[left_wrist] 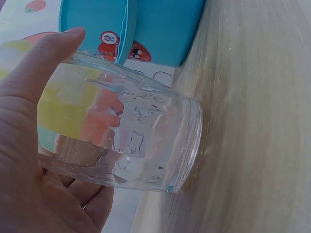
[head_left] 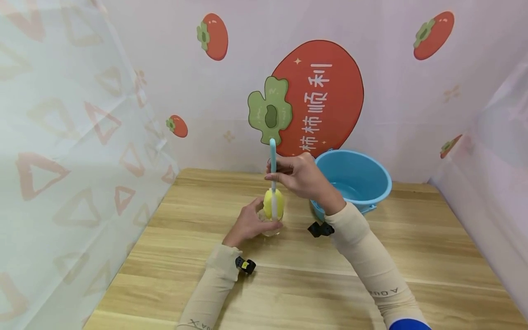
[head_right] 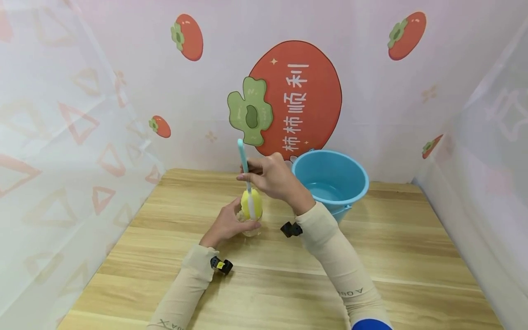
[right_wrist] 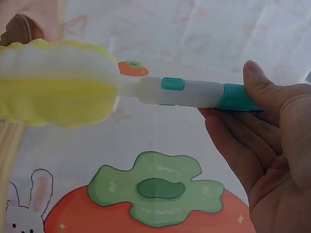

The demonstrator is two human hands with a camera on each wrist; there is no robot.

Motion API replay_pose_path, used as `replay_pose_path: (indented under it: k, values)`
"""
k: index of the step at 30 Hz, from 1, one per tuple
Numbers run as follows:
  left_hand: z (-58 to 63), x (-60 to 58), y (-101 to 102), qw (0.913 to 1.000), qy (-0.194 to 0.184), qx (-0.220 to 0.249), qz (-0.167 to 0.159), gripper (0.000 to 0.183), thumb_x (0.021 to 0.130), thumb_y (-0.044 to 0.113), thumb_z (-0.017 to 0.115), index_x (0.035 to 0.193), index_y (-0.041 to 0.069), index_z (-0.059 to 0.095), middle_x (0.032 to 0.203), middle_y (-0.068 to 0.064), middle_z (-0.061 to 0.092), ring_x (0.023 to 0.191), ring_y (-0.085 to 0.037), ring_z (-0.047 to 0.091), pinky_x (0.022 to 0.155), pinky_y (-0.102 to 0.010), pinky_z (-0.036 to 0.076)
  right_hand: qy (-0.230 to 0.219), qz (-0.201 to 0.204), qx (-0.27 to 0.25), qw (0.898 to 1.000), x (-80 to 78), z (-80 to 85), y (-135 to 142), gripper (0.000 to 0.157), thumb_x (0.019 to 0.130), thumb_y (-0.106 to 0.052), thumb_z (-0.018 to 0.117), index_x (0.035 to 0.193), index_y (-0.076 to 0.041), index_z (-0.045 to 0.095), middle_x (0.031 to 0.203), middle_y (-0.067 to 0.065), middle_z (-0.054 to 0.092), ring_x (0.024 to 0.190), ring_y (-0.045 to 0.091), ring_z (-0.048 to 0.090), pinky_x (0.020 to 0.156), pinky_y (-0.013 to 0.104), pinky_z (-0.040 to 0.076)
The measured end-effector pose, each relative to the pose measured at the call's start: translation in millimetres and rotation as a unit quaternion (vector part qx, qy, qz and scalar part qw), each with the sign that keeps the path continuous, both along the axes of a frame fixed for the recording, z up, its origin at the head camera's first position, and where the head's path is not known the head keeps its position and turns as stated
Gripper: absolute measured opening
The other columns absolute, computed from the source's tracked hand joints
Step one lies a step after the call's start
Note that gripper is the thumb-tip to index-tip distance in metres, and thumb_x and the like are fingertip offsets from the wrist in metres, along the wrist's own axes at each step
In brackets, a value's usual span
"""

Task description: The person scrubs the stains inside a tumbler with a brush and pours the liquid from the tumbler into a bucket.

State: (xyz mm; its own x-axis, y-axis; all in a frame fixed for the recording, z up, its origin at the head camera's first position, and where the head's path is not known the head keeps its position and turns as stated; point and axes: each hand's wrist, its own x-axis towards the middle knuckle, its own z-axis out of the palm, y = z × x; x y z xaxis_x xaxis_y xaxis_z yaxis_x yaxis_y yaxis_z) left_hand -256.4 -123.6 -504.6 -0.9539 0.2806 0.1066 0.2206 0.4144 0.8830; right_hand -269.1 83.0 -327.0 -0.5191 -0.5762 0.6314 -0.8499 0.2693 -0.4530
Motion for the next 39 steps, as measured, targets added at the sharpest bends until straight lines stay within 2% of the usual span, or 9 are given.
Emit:
replay_pose_path:
  k: [5, 11, 16, 22, 25, 28, 33, 36, 39]
  values:
    - [2.5, 1.1, -0.1, 0.9999, -0.004, -0.013, 0.005, 0.08, 0.074, 0.053, 0.094, 0.141, 0.026, 0.06, 0.14, 0.005, 0.067, 0.145, -0.031, 0.054, 0.114, -0.06, 0.046, -0.003, 0.006, 0.007, 1.0, -4.5, -16.7, -3.2, 0.011, 0.089, -0.008, 0.084, 0.098, -0.005, 0.078, 0.088, 0.005, 0.08, 0.085, 0.014, 0.081, 0.078, 0.031, 0.065]
    - [1.2, 1.6, 0.4, 0.9998, 0.003, -0.019, 0.011, 0.084, 0.076, 0.055, 0.093, 0.147, 0.027, 0.057, 0.148, 0.0, 0.063, 0.146, -0.035, 0.053, 0.112, -0.063, 0.047, -0.024, -0.01, 0.016, 1.0, -9.0, -38.6, -5.2, 0.01, 0.091, -0.01, 0.083, 0.096, -0.004, 0.079, 0.088, 0.006, 0.081, 0.084, 0.014, 0.081, 0.076, 0.029, 0.064]
    - [-1.7, 0.6, 0.2, 0.9999, -0.003, -0.012, 0.01, 0.083, 0.073, 0.057, 0.093, 0.143, 0.029, 0.058, 0.14, 0.006, 0.067, 0.143, -0.03, 0.056, 0.111, -0.06, 0.048, -0.007, -0.008, 0.008, 1.0, -10.0, -26.5, -3.0, 0.011, 0.09, -0.011, 0.084, 0.097, -0.003, 0.079, 0.087, 0.005, 0.08, 0.081, 0.013, 0.08, 0.073, 0.029, 0.064]
    - [-1.7, -1.6, -0.3, 1.0, 0.002, -0.001, 0.002, 0.077, 0.073, 0.055, 0.095, 0.137, 0.028, 0.06, 0.122, 0.009, 0.072, 0.125, -0.021, 0.064, 0.105, -0.054, 0.051, 0.002, -0.01, -0.02, 1.0, -8.4, -4.0, -0.2, 0.015, 0.089, -0.01, 0.084, 0.101, -0.004, 0.08, 0.09, 0.006, 0.081, 0.085, 0.015, 0.081, 0.074, 0.03, 0.064]
    - [-0.9, -1.7, -0.9, 1.0, 0.002, 0.001, 0.0, 0.077, 0.073, 0.054, 0.095, 0.137, 0.028, 0.06, 0.121, 0.009, 0.072, 0.124, -0.021, 0.064, 0.106, -0.054, 0.051, 0.001, -0.005, -0.022, 1.0, -9.6, -7.1, -1.0, 0.014, 0.089, -0.01, 0.084, 0.101, -0.003, 0.079, 0.09, 0.007, 0.081, 0.085, 0.016, 0.081, 0.074, 0.03, 0.064]
    - [0.1, -1.4, -1.2, 1.0, -0.001, -0.004, 0.005, 0.077, 0.073, 0.054, 0.095, 0.136, 0.028, 0.06, 0.125, 0.008, 0.071, 0.128, -0.022, 0.063, 0.107, -0.054, 0.05, 0.003, -0.001, -0.017, 1.0, -12.8, -19.6, -3.4, 0.012, 0.089, -0.009, 0.084, 0.098, -0.004, 0.078, 0.088, 0.006, 0.08, 0.083, 0.015, 0.081, 0.074, 0.029, 0.064]
    - [-0.3, -1.1, -1.3, 0.9998, -0.003, -0.01, 0.016, 0.083, 0.072, 0.055, 0.094, 0.141, 0.025, 0.059, 0.13, 0.006, 0.07, 0.125, -0.024, 0.065, 0.099, -0.051, 0.054, -0.01, -0.004, 0.005, 1.0, -16.6, -38.9, -7.7, 0.009, 0.091, -0.012, 0.083, 0.096, -0.006, 0.078, 0.086, 0.005, 0.08, 0.082, 0.013, 0.08, 0.075, 0.028, 0.064]
    - [-0.9, -1.3, -1.1, 0.9998, -0.003, -0.012, 0.015, 0.083, 0.072, 0.056, 0.094, 0.141, 0.026, 0.059, 0.13, 0.007, 0.07, 0.124, -0.023, 0.065, 0.099, -0.05, 0.054, -0.007, -0.009, 0.01, 1.0, -14.7, -34.5, -8.2, 0.01, 0.091, -0.013, 0.084, 0.096, -0.006, 0.079, 0.087, 0.004, 0.08, 0.083, 0.012, 0.08, 0.075, 0.028, 0.064]
    - [-0.4, -2.1, -0.8, 0.9999, 0.003, -0.011, 0.008, 0.077, 0.073, 0.054, 0.094, 0.137, 0.027, 0.06, 0.126, 0.007, 0.07, 0.124, -0.022, 0.064, 0.101, -0.051, 0.053, 0.015, -0.006, 0.0, 1.0, -11.7, -21.0, -7.2, 0.012, 0.089, -0.012, 0.084, 0.098, -0.005, 0.078, 0.088, 0.005, 0.08, 0.085, 0.014, 0.081, 0.076, 0.029, 0.064]
